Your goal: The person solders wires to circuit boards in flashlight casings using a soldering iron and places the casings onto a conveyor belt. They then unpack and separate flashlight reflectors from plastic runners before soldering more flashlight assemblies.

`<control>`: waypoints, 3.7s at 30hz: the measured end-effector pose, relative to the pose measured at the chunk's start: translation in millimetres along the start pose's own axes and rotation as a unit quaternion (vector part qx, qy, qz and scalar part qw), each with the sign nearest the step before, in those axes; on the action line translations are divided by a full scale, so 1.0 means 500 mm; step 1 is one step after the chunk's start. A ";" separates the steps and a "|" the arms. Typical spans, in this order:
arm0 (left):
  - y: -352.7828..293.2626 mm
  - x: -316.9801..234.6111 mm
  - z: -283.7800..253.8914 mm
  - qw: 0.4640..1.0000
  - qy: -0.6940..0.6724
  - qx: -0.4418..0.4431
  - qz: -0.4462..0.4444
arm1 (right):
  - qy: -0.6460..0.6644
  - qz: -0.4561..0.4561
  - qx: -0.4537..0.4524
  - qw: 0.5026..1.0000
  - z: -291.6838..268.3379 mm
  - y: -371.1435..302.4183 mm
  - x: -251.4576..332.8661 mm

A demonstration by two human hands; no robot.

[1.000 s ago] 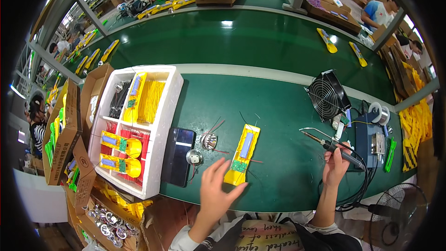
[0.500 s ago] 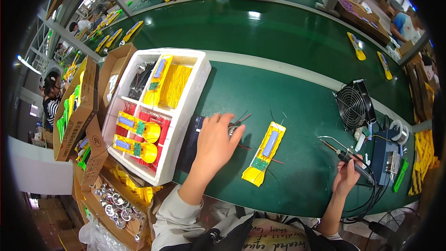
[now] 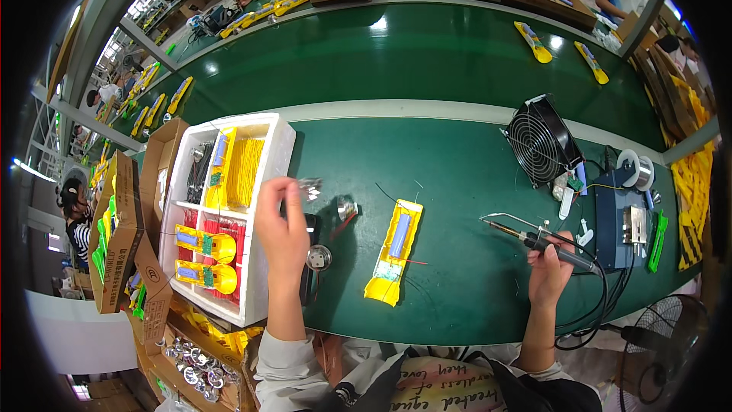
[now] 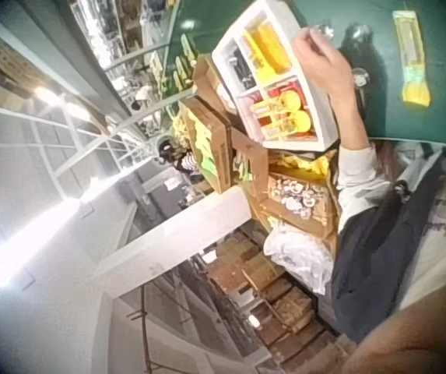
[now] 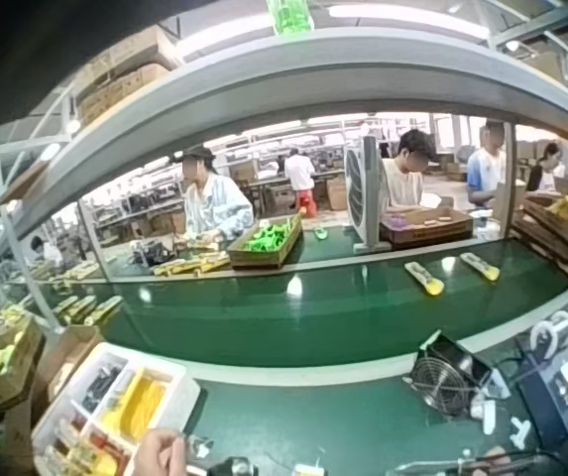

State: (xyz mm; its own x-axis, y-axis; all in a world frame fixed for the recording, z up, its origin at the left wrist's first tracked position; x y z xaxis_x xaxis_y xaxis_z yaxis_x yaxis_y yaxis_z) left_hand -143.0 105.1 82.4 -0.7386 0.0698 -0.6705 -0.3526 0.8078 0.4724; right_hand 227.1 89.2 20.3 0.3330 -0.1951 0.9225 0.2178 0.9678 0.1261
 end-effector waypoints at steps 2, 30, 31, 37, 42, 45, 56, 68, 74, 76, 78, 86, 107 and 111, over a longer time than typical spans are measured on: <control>0.006 -0.021 -0.025 0.993 0.048 -0.071 0.084 | 0.002 -0.003 0.002 1.000 0.006 0.000 0.005; -0.300 -0.047 0.056 0.994 -0.054 -0.024 -0.094 | -0.144 -0.031 0.095 0.984 0.167 -0.147 0.034; -0.299 -0.047 0.057 0.996 -0.053 -0.025 -0.074 | -0.149 -0.022 0.100 0.984 0.172 -0.151 0.024; -0.298 -0.046 0.056 0.997 -0.045 -0.026 -0.059 | -0.182 0.008 0.137 0.974 0.179 -0.167 -0.014; -0.294 -0.048 0.059 0.997 -0.027 -0.021 -0.065 | -0.184 -0.018 0.120 0.975 0.177 -0.170 -0.025; -0.294 -0.049 0.061 0.998 -0.011 -0.026 -0.058 | -0.202 -0.018 0.116 0.972 0.173 -0.171 -0.026; -0.293 -0.048 0.066 0.999 -0.011 -0.027 -0.043 | -0.226 -0.015 0.126 0.966 0.168 -0.168 -0.028; -0.295 -0.045 0.065 0.999 -0.016 -0.028 -0.038 | -0.222 -0.021 0.141 0.964 0.168 -0.175 -0.035; -0.300 -0.046 0.069 0.999 -0.016 -0.028 -0.031 | -0.220 -0.031 0.145 0.964 0.161 -0.172 -0.030; -0.301 -0.044 0.070 0.999 -0.013 -0.026 -0.032 | -0.223 -0.031 0.149 0.963 0.163 -0.172 -0.031; -0.301 -0.043 0.070 0.999 -0.011 -0.024 -0.032 | -0.214 -0.032 0.138 0.967 0.167 -0.173 -0.031; -0.300 -0.046 0.070 0.999 -0.009 -0.029 -0.033 | -0.232 -0.063 0.112 0.964 0.151 -0.169 -0.018; -0.302 -0.047 0.069 0.997 -0.042 -0.011 -0.062 | -0.235 -0.166 -0.047 0.957 0.042 -0.095 0.022; -0.301 -0.046 0.071 0.997 -0.046 -0.023 -0.051 | -0.236 -0.165 -0.043 0.957 0.076 -0.110 0.031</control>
State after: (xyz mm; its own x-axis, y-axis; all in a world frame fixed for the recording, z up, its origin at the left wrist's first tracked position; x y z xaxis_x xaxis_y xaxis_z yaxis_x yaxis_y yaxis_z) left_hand -52.5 2.8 6.6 -0.6423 0.0433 -0.7652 -0.4513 0.7856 0.4232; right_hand 185.7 38.7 41.5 -0.2148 -0.3754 0.9016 0.3204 0.8450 0.4282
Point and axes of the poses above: each hand's wrist, its own y-axis towards the middle knuckle, its own z-axis out of the palm, x = y × z, the point moved 2 cm from there along y, towards the middle knuckle, and after that the axes turned 1 degree about y, right-handed, at the moved point
